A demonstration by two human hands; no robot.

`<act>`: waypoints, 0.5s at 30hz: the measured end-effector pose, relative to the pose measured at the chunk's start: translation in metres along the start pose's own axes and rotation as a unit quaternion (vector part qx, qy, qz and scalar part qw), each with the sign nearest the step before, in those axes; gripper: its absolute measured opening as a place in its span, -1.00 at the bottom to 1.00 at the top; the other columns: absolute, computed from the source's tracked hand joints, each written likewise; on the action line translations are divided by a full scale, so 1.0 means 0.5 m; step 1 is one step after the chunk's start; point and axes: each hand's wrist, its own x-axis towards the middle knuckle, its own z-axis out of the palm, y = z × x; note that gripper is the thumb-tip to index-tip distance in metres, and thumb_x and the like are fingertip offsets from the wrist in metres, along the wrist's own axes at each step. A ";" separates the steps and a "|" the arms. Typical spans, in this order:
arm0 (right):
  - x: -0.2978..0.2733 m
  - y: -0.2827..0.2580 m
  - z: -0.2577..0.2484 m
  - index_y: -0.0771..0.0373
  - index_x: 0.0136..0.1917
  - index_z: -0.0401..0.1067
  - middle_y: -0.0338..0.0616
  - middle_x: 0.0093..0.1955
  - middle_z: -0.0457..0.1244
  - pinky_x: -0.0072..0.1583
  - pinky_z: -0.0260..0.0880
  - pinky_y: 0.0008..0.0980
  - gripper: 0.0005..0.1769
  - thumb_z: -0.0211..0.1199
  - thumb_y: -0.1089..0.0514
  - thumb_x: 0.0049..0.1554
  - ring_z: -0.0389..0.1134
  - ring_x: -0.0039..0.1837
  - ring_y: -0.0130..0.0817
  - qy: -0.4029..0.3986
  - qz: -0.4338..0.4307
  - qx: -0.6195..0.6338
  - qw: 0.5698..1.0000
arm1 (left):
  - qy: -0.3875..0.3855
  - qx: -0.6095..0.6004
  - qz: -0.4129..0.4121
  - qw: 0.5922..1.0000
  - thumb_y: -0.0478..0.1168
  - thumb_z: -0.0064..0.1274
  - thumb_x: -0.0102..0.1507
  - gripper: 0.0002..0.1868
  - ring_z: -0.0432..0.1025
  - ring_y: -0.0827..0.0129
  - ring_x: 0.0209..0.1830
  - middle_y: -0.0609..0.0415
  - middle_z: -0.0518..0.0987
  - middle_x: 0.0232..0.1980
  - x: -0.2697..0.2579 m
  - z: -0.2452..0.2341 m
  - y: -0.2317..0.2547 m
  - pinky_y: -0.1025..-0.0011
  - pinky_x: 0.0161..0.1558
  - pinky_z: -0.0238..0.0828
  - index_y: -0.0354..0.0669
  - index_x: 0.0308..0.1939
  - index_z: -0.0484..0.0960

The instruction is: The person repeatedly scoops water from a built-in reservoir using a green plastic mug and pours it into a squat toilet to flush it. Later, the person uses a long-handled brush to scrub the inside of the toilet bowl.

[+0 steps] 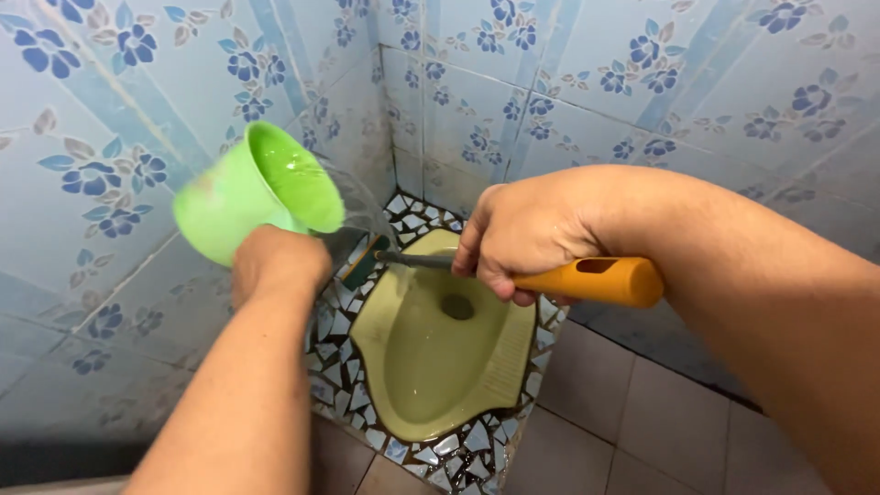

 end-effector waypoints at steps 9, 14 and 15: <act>-0.006 -0.018 0.017 0.16 0.22 0.54 -0.01 -0.21 0.43 -0.14 0.38 -0.26 -0.36 0.20 0.29 -0.18 0.39 -0.22 -0.30 0.017 0.017 -0.020 1.000 | -0.044 -0.231 -0.057 0.970 -0.10 0.16 0.27 -0.64 0.57 0.08 -0.40 -0.16 0.66 -0.25 -0.033 -0.019 0.009 0.15 -0.36 0.47 -0.42 -0.12 0.67; 0.015 0.010 0.045 0.20 0.23 0.55 -0.06 -0.19 0.43 -0.18 0.39 -0.26 -0.39 0.22 0.35 -0.14 0.39 -0.24 -0.31 0.020 0.020 0.046 0.999 | -0.121 -0.458 -0.117 0.873 -0.27 0.12 0.24 -0.88 0.27 0.40 -0.68 0.08 0.48 -0.55 -0.081 0.045 -0.045 0.36 -0.62 0.15 -0.22 -0.38 0.59; 0.014 0.017 0.055 0.17 0.23 0.55 -0.07 -0.19 0.43 -0.18 0.41 -0.27 -0.39 0.22 0.36 -0.13 0.41 -0.24 -0.32 0.019 0.023 0.054 0.998 | -0.137 -0.478 -0.147 0.855 -0.29 0.09 0.25 -0.84 0.23 0.40 -0.69 0.10 0.44 -0.57 -0.114 0.041 -0.050 0.37 -0.62 0.11 -0.20 -0.43 0.54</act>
